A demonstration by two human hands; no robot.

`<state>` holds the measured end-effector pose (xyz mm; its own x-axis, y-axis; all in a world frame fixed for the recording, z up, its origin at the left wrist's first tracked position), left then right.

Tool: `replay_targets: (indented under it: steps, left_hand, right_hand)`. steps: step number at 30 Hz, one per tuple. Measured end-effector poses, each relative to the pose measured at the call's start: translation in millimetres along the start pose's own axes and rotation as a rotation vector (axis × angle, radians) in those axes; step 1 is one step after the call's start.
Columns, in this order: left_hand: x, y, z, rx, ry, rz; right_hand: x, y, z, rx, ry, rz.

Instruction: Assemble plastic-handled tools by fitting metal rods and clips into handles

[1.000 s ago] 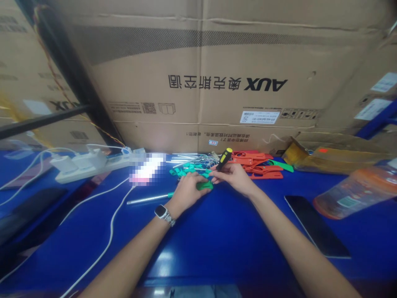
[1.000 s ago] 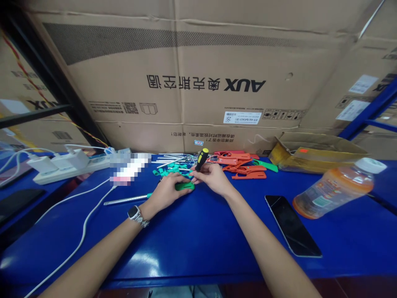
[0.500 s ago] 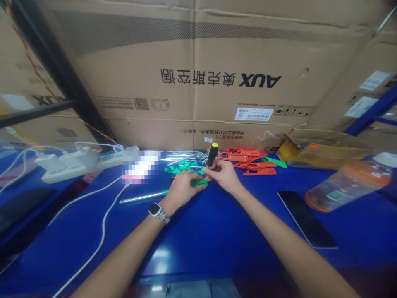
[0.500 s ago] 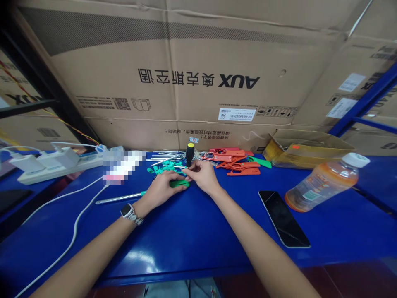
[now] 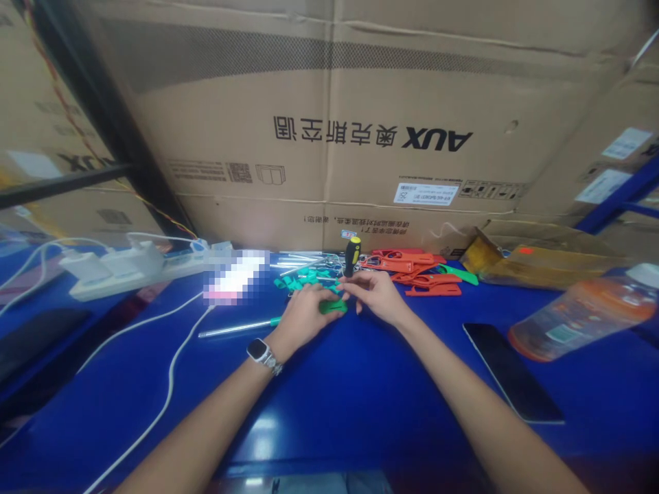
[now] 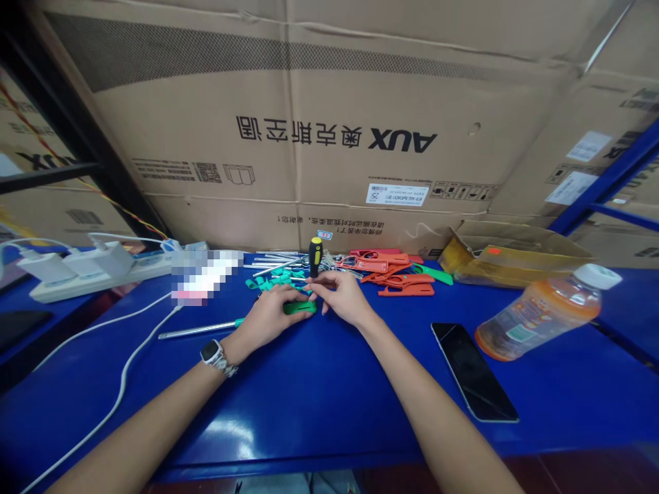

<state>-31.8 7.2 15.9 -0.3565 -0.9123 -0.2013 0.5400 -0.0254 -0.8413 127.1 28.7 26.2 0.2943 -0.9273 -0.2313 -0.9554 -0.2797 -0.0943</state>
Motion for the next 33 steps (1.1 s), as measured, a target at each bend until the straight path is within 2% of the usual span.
replay_targets:
  steps: [5, 12, 15, 22, 29, 33]
  left_hand:
    - [-0.1, 0.2, -0.3, -0.008, -0.006, 0.004]
    - [-1.1, 2.2, -1.0, 0.007, 0.016, 0.024]
    - [-1.3, 2.5, -1.2, 0.003, 0.018, 0.024]
    - [0.6, -0.5, 1.1, 0.002, -0.004, 0.002]
    - [-0.4, -0.2, 2.2, -0.016, -0.013, 0.009]
    - [0.4, 0.5, 2.0, -0.037, 0.0, 0.011]
  right_hand:
    - [-1.5, -2.8, 7.2, -0.012, 0.002, 0.102]
    - [-0.8, 1.2, 16.4, 0.014, -0.065, 0.205]
    - [0.5, 2.8, 15.0, 0.045, -0.056, 0.195]
    - [2.5, 3.9, 2.2, -0.011, 0.013, 0.043]
    - [1.6, -0.7, 10.8, 0.011, -0.002, 0.179]
    - [1.5, -0.4, 14.7, 0.056, -0.045, 0.204]
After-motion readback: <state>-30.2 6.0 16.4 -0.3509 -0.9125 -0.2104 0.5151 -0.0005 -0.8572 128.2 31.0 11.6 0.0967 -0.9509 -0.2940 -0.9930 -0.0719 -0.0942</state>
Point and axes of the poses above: each hand's wrist, its own x-axis away from the middle knuckle, its own y-axis out of the palm, z = x × y, the point moved 4 cm from there along -x, towards the middle knuckle, and after that the axes turned 1 degree about -y, right-handed, at the moved point
